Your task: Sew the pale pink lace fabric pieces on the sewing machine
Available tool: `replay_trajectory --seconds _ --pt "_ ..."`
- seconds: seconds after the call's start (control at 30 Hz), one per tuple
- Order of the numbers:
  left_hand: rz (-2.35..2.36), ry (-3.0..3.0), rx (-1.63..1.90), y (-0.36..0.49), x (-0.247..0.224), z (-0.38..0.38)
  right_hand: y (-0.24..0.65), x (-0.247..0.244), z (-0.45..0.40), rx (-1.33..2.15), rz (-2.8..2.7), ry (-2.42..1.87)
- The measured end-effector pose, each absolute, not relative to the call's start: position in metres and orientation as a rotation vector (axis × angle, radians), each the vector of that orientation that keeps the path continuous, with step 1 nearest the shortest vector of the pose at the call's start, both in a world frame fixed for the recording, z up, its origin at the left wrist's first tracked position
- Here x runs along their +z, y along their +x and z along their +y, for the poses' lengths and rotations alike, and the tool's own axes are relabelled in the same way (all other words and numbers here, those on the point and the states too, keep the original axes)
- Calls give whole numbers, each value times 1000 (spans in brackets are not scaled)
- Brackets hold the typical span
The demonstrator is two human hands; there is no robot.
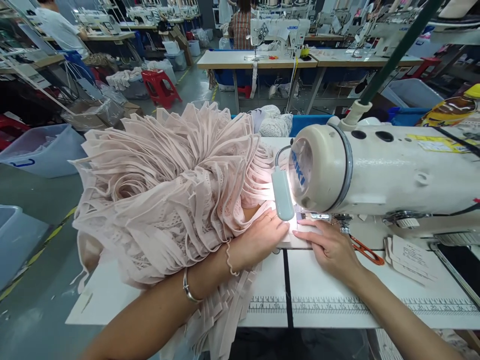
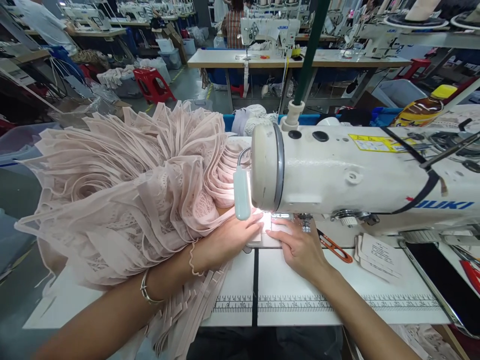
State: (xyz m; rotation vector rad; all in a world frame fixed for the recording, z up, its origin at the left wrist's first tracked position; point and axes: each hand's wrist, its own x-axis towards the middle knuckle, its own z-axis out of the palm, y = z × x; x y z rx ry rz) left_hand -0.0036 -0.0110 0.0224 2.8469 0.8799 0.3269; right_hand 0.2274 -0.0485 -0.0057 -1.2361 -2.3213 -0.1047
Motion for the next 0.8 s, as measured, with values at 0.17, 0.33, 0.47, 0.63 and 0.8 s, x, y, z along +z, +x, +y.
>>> replay_trajectory --seconds 0.17,0.33,0.47,0.63,0.8 --pt "891 2853 355 -2 18 -9 230 -10 -47 -157 -2351 -1187" --pt "861 2828 456 -2 17 -8 232 -14 -46 -100 -2354 -1200" --pt "904 2814 500 0 19 -6 232 -17 -45 -84 -2386 -1264" --pt "989 2883 494 2 17 -6 231 -17 -43 -155 -2427 -1308" --pt "945 3018 490 1 15 -9 228 -17 -42 -155 -2435 -1355"
